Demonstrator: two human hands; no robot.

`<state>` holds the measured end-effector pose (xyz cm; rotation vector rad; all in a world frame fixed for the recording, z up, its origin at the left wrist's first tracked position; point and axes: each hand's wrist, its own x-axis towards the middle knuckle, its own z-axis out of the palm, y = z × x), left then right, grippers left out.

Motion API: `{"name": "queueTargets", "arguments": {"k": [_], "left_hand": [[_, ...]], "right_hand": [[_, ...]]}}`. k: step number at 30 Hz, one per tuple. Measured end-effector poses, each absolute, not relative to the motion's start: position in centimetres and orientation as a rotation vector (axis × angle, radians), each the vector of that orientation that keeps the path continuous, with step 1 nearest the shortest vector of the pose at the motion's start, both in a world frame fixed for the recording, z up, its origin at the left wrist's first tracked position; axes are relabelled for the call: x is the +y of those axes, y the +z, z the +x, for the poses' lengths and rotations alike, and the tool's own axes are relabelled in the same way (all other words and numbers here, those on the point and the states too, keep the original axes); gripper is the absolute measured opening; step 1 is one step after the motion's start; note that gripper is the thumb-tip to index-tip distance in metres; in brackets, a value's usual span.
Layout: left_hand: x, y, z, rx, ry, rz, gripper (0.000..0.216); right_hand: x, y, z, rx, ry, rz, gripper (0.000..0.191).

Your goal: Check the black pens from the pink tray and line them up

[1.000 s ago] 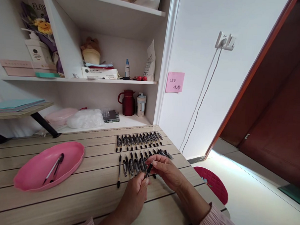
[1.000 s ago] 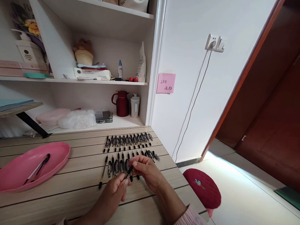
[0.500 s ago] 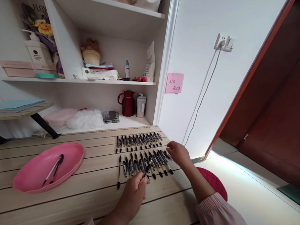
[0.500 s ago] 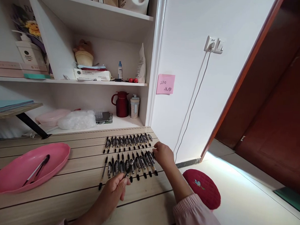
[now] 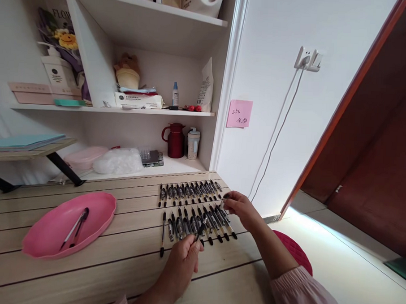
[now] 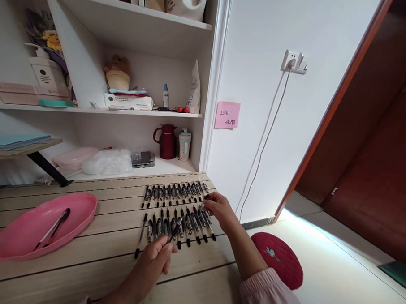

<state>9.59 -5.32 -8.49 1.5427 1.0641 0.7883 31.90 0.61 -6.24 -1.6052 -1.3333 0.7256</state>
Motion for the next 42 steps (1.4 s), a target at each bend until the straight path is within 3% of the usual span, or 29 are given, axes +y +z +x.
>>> {"name": "queueTargets", "arguments": {"k": [2, 5, 23, 36, 42], "left_hand": [[-5.3, -8.5, 9.6, 1.074, 0.786, 1.534, 0.027], [-5.1, -8.5, 9.5, 1.083, 0.800, 1.538, 0.027], [-4.6, -9.2, 9.4, 1.113, 0.824, 1.579, 0.026], [-4.5, -8.1, 9.4, 1.090, 0.835, 1.617, 0.017], [-3.0, -5.6, 6.6, 1.347, 1.033, 1.850, 0.016]], "right_hand": [[0.0, -5.4, 30.0, -1.182, 1.030, -1.176, 0.021], [-0.8, -4.7, 27.5, -1.085, 1.148, -0.927, 0.031], [-2.0, -6.6, 24.6, -1.271, 1.398, -0.885, 0.027], [-2.6, -6.8, 24.1, -1.279, 1.328, -0.891, 0.034], [-3.0, -6.1, 27.7, -1.135, 0.895, -1.143, 0.034]]}}
